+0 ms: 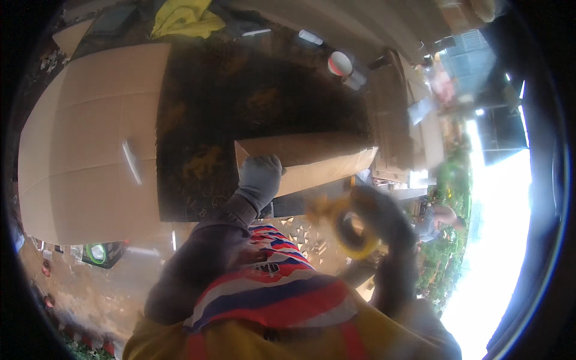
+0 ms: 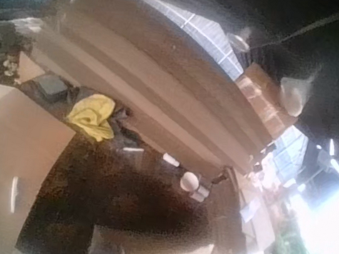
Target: The person folds a cardboard box, places a shipping label on it, and seals it with packing tape. They repeat this process for multiple boxes, stacking the finished packages nearby.
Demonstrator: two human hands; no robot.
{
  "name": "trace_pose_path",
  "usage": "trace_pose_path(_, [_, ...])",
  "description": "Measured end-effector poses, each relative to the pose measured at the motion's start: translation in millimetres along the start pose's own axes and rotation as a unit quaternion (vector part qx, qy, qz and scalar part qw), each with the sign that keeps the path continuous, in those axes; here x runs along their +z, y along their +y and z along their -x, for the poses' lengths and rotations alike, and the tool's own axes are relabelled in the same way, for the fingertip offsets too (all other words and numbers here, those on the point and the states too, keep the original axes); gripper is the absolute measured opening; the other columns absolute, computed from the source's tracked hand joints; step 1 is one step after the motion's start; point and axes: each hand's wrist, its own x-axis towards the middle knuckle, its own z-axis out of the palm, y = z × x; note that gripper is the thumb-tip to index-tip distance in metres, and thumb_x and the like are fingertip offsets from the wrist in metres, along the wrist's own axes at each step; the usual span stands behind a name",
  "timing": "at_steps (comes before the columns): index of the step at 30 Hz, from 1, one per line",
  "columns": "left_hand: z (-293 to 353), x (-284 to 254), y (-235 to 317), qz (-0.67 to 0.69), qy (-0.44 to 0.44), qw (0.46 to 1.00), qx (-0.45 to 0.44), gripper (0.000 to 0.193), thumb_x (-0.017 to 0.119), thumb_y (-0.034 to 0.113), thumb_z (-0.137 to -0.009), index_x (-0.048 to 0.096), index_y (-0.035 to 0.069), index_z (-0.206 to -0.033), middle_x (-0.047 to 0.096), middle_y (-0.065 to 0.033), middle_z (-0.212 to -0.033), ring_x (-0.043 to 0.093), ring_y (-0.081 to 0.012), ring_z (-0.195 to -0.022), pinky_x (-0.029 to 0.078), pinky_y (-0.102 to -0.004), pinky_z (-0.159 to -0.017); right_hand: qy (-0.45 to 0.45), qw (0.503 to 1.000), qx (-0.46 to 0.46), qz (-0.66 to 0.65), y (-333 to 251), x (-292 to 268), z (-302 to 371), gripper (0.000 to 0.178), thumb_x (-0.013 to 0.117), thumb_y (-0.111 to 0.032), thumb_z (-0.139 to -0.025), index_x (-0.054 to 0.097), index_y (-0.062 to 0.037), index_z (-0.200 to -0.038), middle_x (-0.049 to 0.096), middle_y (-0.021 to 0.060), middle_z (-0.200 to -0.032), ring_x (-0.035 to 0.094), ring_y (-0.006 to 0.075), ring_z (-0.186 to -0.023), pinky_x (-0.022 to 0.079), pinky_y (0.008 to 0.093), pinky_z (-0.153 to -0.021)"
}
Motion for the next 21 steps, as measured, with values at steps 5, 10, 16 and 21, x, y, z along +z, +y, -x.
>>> trace_pose_path(5, [-20.9, -29.1, -13.4, -0.107, -0.148, 0.979, 0.090, 0.027, 0.062, 0.033, -0.084, 0.064, 0.006, -0.091, 0.067, -0.0110, -0.090, 0.065, -0.0253, -0.078, 0.049, -0.0389, -0.072, -0.032, 0.948, 0.257, -0.187, -24.0, 67.8, -47.9, 0.036, 0.057, -0.030, -0.091, 0.065, -0.0114, -0.121, 0.068, 0.0164, -0.115, 0.065, 0.0320, -0.105, 0.050, 0.0411, -0.093])
trace_pose_path(10, [-85.8, -26.7, -39.5, 0.394, -0.173, 0.895, 0.118, 0.030, 0.056, 0.025, -0.089, 0.065, 0.003, -0.107, 0.064, -0.0123, -0.117, 0.061, -0.0243, -0.106, 0.046, -0.0439, -0.092, -0.095, 0.963, 0.195, -0.161, -15.1, 88.0, -78.2, 0.042, 0.060, -0.037, -0.087, 0.066, -0.0122, -0.121, 0.068, 0.0177, -0.113, 0.067, 0.0304, -0.102, 0.052, 0.0400, -0.090])
trace_pose_path(16, [-122.9, 19.7, -38.6, 0.195, -0.511, 0.827, 0.126, 0.036, 0.052, 0.027, -0.095, 0.059, 0.002, -0.120, 0.057, -0.0124, -0.130, 0.053, -0.0236, -0.119, 0.040, -0.0391, -0.099, -0.082, 0.962, 0.201, -0.165, -8.3, 91.0, -82.4, 0.041, 0.065, -0.039, -0.080, 0.072, -0.0058, -0.104, 0.072, 0.0163, -0.097, 0.070, 0.0304, -0.091, 0.054, 0.0383, -0.083])
trace_pose_path(21, [-161.1, 36.9, -11.0, -0.139, -0.539, 0.809, 0.190, 0.042, 0.048, 0.029, -0.099, 0.054, 0.002, -0.131, 0.051, -0.0126, -0.140, 0.045, -0.0229, -0.130, 0.036, -0.0350, -0.106, -0.016, 0.946, 0.235, -0.223, -1.8, 94.6, -88.8, 0.043, 0.068, -0.041, -0.073, 0.074, -0.0036, -0.095, 0.071, 0.0201, -0.094, 0.070, 0.0320, -0.088, 0.054, 0.0396, -0.080])
